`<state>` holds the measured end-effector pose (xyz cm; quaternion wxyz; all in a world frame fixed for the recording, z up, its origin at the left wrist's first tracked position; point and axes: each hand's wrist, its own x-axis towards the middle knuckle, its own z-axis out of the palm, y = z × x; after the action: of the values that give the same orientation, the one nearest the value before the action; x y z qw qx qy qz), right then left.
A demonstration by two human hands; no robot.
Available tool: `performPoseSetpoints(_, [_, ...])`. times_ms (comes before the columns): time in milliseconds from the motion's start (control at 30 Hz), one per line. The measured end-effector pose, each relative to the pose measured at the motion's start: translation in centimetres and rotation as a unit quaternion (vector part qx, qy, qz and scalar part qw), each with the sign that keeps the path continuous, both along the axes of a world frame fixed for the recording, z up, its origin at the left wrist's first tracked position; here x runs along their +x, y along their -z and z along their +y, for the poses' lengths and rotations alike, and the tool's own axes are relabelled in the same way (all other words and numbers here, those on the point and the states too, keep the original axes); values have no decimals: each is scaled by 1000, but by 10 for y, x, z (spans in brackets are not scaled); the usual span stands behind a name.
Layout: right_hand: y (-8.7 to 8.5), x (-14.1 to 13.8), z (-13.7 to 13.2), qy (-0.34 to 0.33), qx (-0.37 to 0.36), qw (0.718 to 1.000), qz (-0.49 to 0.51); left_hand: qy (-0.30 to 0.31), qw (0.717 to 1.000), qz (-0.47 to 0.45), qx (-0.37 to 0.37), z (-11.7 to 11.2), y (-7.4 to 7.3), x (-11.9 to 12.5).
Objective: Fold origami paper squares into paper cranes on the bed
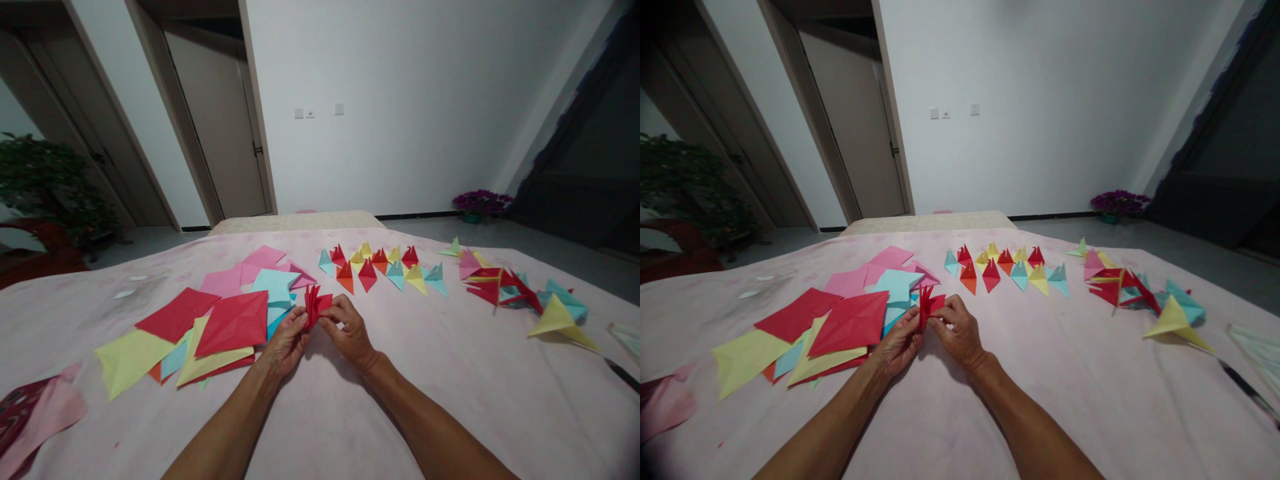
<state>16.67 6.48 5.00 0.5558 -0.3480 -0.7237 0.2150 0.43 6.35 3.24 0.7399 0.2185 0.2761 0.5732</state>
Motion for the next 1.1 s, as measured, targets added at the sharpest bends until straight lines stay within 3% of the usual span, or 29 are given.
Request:
performPoseSetpoints(233, [2, -2, 3, -32, -3, 998, 50, 2, 1000, -6, -24, 0, 0, -3])
performPoseSetpoints(600, [5, -4, 6, 28, -45, 996, 68, 21, 1000, -3, 2, 0, 0, -1])
performPoseSetpoints(833, [1, -6, 3, 3, -85, 994, 61, 25, 999, 13, 19, -4, -4, 0])
performPoseSetpoints(967, [3, -5, 4, 38, -80, 995, 45, 21, 999, 31, 31, -4, -5, 2])
performPoseSetpoints(1100, [3, -6, 3, 109, -13, 994, 18, 0, 998, 53, 46, -5, -5, 4])
